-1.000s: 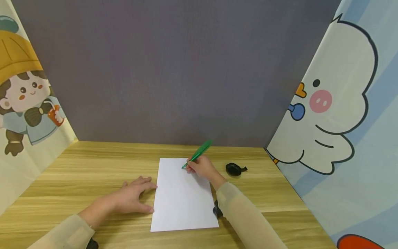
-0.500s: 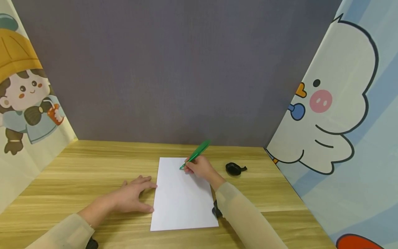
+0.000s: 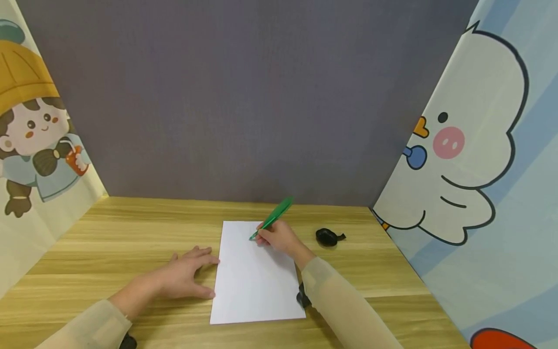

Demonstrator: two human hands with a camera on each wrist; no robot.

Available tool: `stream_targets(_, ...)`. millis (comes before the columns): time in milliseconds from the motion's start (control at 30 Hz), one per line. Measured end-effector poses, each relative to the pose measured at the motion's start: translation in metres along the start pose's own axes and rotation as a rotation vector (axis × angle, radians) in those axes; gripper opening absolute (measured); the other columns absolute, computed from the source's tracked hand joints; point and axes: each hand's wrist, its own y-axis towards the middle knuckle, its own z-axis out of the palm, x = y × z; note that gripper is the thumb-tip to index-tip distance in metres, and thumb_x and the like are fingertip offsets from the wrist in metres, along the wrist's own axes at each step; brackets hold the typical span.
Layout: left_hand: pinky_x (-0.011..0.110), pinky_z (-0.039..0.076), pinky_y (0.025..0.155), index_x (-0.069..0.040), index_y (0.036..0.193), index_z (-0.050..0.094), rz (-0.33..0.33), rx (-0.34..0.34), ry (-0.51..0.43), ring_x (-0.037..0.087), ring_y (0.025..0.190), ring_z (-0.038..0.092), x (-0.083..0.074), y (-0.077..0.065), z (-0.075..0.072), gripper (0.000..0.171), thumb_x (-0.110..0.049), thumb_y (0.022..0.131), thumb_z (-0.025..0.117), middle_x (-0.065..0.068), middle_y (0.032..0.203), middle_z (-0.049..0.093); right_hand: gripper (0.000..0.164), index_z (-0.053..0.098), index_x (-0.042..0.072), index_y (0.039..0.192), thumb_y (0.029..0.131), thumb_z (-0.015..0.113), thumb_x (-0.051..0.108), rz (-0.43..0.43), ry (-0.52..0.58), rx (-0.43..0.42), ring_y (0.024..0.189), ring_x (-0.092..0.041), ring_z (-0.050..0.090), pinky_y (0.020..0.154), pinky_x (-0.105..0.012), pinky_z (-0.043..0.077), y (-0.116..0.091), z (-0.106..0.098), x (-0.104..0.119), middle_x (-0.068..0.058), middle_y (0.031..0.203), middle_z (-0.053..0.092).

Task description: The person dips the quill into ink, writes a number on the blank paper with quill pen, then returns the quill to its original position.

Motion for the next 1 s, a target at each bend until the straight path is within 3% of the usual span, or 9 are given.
stream_targets(1000, 0.098, 0.01, 0.112, -0.017, 0.15, 0.063, 0.003, -0.003, -0.001, 0.065, 0.159, 0.027, 0.0015, 0.0003, 0.0021, 0.081, -0.052, 0.083, 0.092, 0.029, 0.171, 0.042, 0.018, 0.078, 0.001, 0.115, 0.11, 0.065, 0.012, 0.003, 0.011, 0.061, 0.086, -0.017, 0.08, 0.075, -0.029, 0.065, -0.0082, 0.007, 0.0043, -0.011, 0.098, 0.084)
